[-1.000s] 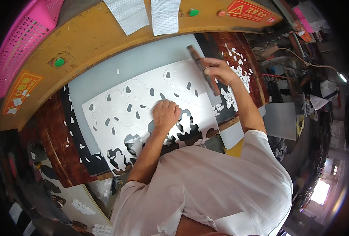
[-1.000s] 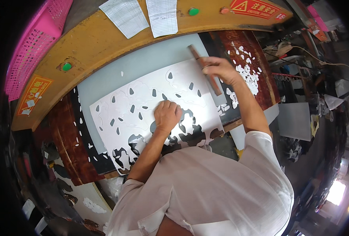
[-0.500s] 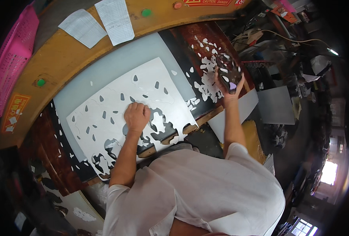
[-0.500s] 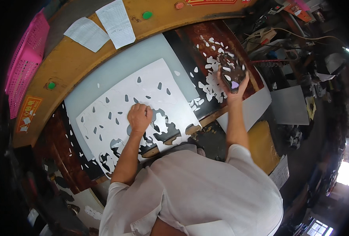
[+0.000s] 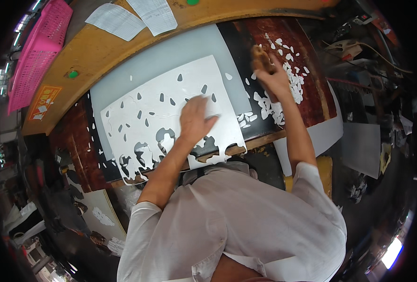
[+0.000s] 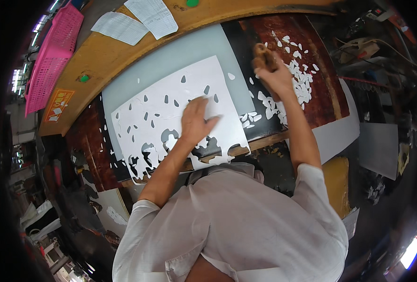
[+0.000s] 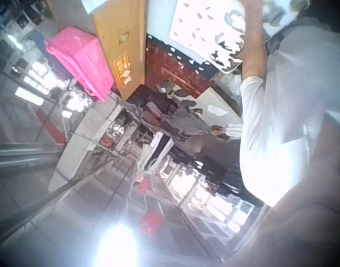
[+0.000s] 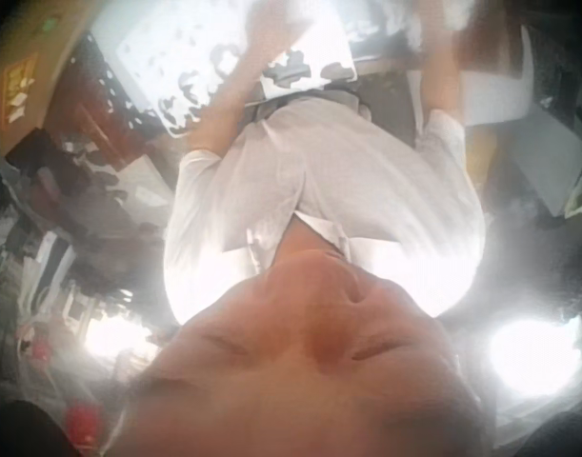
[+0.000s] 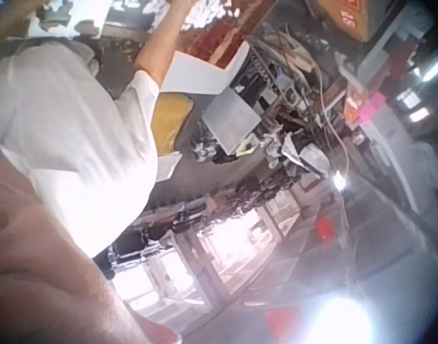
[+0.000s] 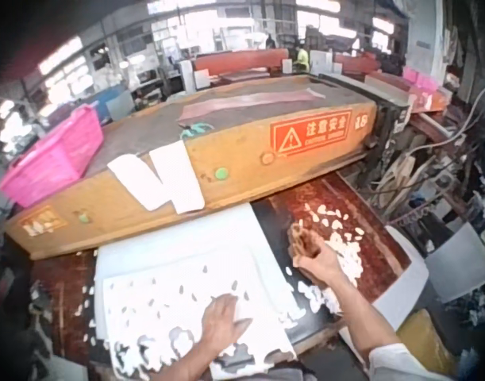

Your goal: The person uses a wooden hand punch to cut multiple shapes from a white sheet on a worktable. They repeatedly press the punch into the sheet, remove the cutouts, and stack them. The person also clears debris and repositions the sheet to continue punching.

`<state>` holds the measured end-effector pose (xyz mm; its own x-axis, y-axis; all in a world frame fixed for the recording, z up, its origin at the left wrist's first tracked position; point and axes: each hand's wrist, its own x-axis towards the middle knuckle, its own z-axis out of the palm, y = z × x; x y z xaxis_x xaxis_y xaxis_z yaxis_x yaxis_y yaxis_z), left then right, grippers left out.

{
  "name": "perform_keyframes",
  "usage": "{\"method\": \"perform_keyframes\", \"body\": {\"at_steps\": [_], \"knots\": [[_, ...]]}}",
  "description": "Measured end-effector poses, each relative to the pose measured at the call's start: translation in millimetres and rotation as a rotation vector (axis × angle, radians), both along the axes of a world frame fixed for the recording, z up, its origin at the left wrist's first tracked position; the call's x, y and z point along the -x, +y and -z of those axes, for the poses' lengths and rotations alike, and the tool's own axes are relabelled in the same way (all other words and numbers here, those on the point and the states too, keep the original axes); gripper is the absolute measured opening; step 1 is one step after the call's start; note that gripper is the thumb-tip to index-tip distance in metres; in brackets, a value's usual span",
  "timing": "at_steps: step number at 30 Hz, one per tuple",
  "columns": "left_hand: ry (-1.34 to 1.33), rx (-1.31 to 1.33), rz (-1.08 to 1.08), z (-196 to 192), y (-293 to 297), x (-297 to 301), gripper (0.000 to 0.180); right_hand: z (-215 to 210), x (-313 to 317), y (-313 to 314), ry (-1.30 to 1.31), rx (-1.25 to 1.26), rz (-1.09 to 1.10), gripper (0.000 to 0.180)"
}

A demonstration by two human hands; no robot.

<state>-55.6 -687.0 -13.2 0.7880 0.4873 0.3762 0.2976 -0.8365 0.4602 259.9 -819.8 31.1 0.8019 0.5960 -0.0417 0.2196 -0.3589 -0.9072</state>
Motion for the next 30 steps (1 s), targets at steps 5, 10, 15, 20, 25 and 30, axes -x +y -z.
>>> {"method": "perform_keyframes", "body": {"at_steps": [5, 10, 15, 20, 25, 30], "knots": [[0.301, 0.017, -0.032, -0.5, -11.5, -32.2, 0.078, 20.0, 35.7, 25.6, -0.813, 0.374, -0.117, 0.072], [0.184, 0.274, 0.019, -5.1, 6.6, -15.1, 0.077, 19.0, 140.6, -31.4, -0.196, 0.505, -0.385, 0.045], [0.072, 0.430, 0.025, -17.0, 4.9, -3.4, 0.079, 40.1, 148.7, -36.0, 1.077, -0.118, -0.116, 0.039], [0.064, 0.313, 0.111, -17.0, 6.3, -6.1, 0.085, 50.6, 127.3, -8.3, 1.155, -0.089, -0.402, 0.030], [0.009, 0.234, 0.119, -16.6, 8.0, -6.5, 0.073, 32.8, 131.9, 0.9, 1.086, -0.047, -0.406, 0.027], [-0.052, 0.453, -0.031, -13.0, 44.9, -2.5, 0.053, 23.1, 139.0, 11.8, 0.828, 0.110, -0.151, 0.027]]}}
